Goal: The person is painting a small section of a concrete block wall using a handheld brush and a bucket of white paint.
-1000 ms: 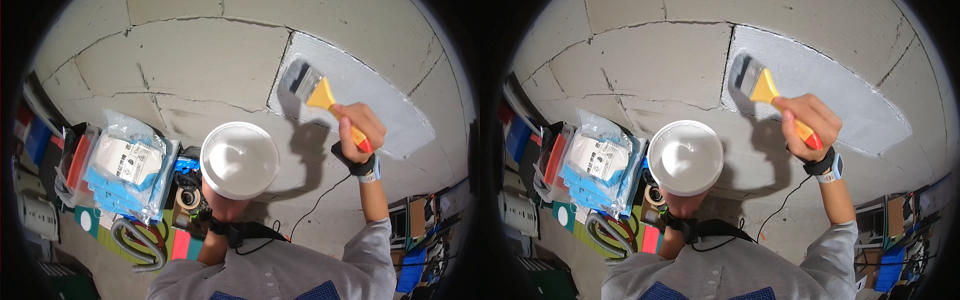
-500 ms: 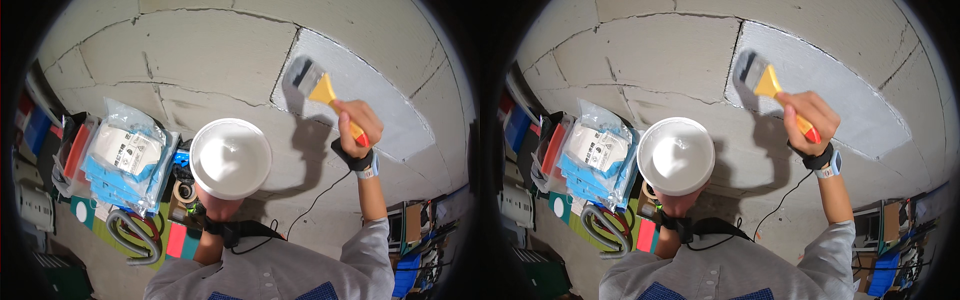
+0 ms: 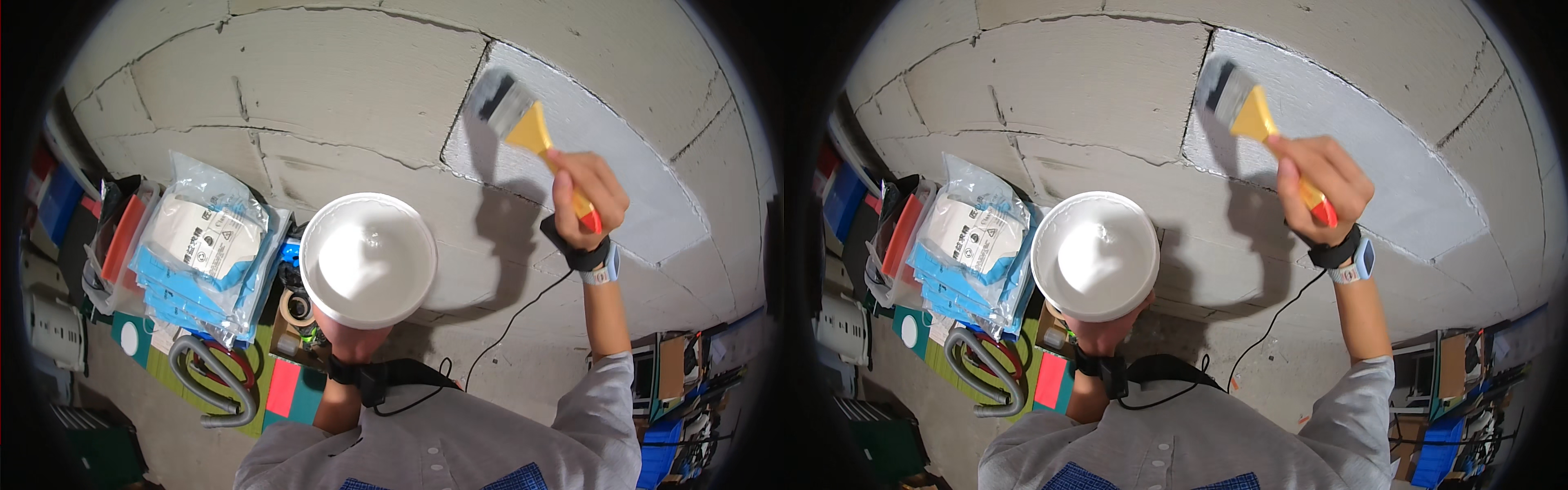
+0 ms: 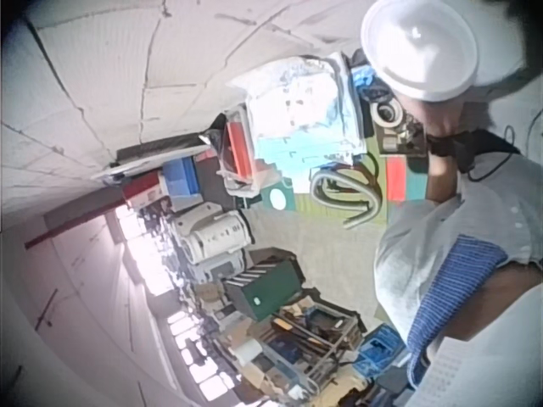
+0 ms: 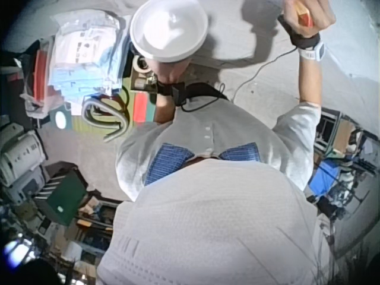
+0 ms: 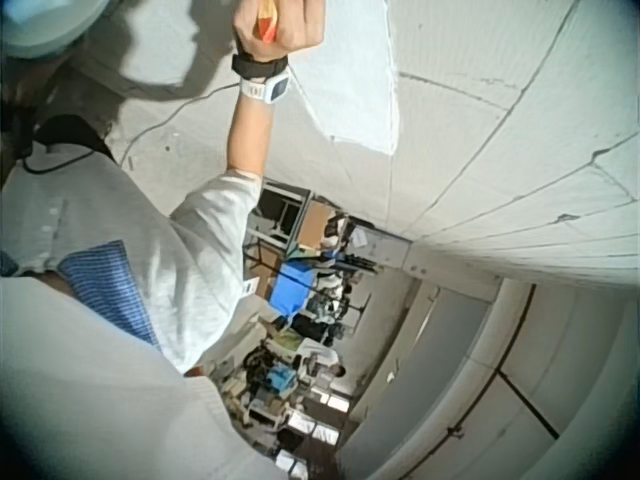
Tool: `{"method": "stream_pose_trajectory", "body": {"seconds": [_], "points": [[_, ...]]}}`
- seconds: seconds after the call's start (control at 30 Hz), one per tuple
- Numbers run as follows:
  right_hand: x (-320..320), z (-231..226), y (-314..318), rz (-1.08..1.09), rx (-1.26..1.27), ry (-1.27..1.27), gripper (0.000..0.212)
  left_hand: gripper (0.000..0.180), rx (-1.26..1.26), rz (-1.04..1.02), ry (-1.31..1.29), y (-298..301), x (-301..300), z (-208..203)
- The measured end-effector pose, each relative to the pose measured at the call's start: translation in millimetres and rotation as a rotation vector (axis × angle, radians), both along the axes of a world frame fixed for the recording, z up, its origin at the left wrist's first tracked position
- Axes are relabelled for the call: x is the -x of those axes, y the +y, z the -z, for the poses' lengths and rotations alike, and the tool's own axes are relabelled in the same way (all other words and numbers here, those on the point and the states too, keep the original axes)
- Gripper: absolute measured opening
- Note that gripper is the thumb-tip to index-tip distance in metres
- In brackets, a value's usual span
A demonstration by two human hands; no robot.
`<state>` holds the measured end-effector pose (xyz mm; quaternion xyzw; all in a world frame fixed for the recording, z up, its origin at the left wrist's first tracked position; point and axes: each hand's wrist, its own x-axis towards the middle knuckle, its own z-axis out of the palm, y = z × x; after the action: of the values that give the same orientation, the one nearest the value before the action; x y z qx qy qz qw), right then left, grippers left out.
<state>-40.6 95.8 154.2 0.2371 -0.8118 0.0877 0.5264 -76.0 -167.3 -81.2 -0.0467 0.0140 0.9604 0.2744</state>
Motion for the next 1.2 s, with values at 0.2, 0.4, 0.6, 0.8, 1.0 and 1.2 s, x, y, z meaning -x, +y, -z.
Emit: {"method": "stream_pose_trajectory", "body": {"seconds": [0.2, 0.4, 0.6, 0.8, 1.0, 1.2], "points": [[-3.4, 24.7, 3.2, 0.024, 0.035, -0.103, 0.022, 0.072, 0.024, -0.013, 0.029, -5.7, -9.8, -15.5], [-17.7, 41.7, 2.4, 0.03, 0.029, -0.226, 0.023, 0.081, 0.025, -0.031, 0.014, -5.8, -5.1, -6.1], [0.7, 18.5, -6.6, 0.068, 0.083, -0.003, 0.022, 0.086, 0.287, -0.115, 0.289, -4.9, -5.4, 1.2], [-10.4, 65.3, 1.2, 0.054, 0.048, -0.205, 0.022, 0.083, 0.003, -0.062, 0.052, -9.7, -12.3, -4.2], [-5.5, 56.5, -7.0, 0.032, 0.065, -0.146, 0.022, 0.078, 0.055, -0.028, 0.086, -14.7, -12.7, -10.4], [-5.7, 83.7, -2.3, 0.03, 0.041, -0.194, 0.021, 0.075, 0.063, -0.033, 0.03, -12.0, -16.5, -10.7]]}}
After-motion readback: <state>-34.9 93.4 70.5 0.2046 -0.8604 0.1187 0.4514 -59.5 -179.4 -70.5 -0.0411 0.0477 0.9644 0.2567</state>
